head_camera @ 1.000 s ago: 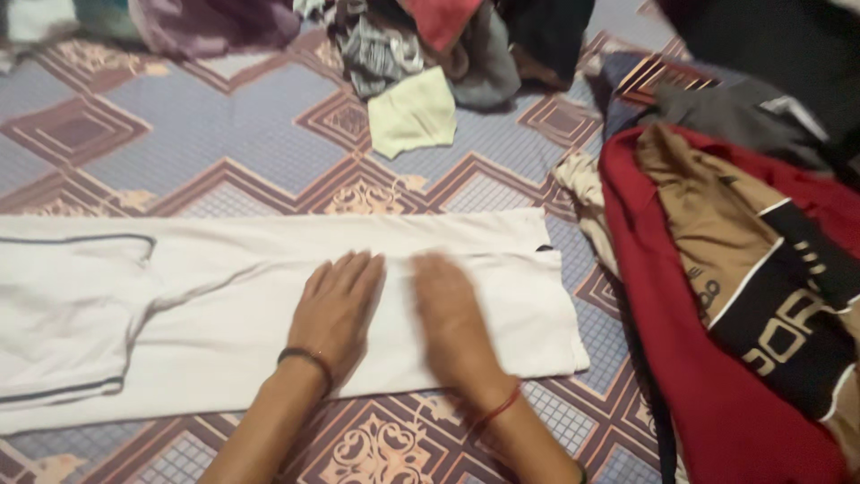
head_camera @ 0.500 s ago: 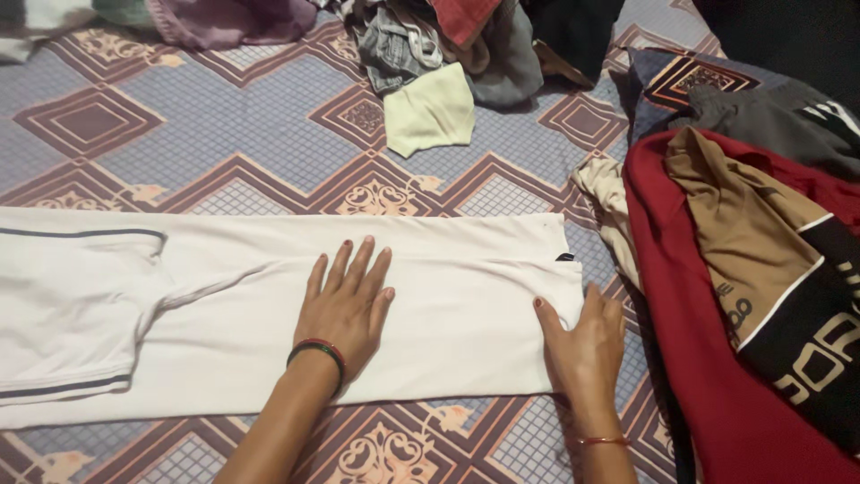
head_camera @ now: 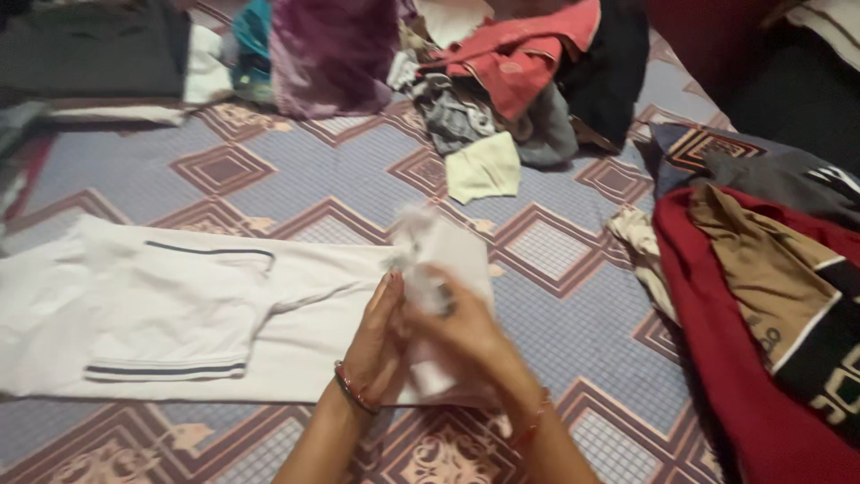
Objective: The person folds a red shirt and a white shirt on a bed by smoothing the fabric and folding the sleeves and body inward. The person places the folded shirts onto a stack of folded laundry.
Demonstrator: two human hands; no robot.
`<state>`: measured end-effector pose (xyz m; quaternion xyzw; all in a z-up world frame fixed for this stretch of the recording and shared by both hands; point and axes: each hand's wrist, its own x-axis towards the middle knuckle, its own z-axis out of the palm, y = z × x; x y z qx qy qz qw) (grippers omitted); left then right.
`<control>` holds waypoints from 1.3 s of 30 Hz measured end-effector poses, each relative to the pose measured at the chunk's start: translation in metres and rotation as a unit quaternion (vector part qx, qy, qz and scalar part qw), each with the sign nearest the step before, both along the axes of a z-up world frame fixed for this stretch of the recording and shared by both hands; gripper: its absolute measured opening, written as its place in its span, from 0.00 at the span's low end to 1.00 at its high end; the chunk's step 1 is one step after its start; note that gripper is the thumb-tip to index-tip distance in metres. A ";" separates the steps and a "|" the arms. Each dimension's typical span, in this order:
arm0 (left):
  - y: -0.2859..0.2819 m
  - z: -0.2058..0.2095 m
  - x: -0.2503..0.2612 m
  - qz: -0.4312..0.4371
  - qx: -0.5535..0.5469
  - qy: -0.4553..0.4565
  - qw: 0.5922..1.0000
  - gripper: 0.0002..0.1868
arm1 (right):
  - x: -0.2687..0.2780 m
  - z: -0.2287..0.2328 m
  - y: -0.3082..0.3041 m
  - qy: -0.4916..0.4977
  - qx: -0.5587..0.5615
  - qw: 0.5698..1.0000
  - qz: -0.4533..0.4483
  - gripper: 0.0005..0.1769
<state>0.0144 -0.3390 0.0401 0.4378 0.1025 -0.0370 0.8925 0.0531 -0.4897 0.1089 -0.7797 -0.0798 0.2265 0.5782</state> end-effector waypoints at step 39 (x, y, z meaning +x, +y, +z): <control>0.399 -0.006 -0.061 0.117 0.329 0.100 0.932 0.20 | -0.091 -0.076 0.270 -0.512 -0.264 0.817 0.033 0.28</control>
